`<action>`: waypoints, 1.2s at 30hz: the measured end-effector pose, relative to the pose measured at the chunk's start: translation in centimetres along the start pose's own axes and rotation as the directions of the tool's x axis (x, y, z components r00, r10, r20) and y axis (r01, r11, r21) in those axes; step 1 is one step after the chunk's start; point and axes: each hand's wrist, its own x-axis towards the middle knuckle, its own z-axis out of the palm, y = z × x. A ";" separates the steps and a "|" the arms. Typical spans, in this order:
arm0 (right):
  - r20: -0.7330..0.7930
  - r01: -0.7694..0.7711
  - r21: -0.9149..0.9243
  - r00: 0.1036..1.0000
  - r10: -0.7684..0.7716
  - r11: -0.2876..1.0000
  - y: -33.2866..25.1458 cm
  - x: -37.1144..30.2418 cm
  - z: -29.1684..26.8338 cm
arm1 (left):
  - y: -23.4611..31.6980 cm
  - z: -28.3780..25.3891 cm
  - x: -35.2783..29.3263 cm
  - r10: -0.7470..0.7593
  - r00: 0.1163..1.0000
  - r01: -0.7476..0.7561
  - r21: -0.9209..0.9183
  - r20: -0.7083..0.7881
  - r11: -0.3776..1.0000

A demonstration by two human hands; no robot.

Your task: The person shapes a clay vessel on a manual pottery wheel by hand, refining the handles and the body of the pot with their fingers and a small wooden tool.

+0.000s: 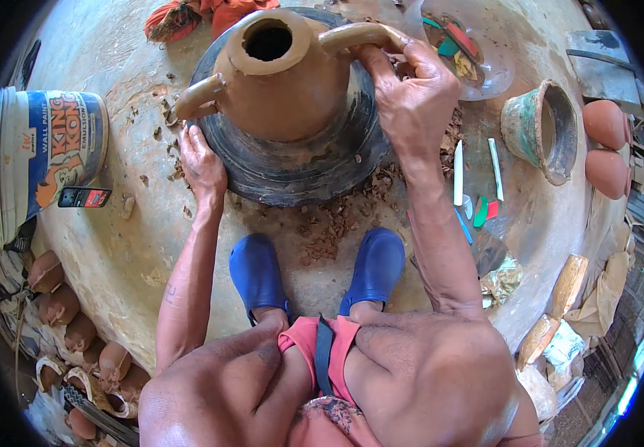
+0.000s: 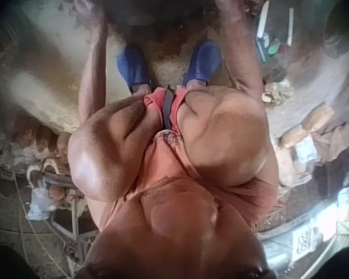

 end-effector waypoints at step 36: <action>0.291 -0.501 0.329 0.860 0.418 0.801 -5.7 -2.8 -1.6 | 0.8 -0.7 0.0 -0.009 1.000 0.009 -0.014 0.030 1.000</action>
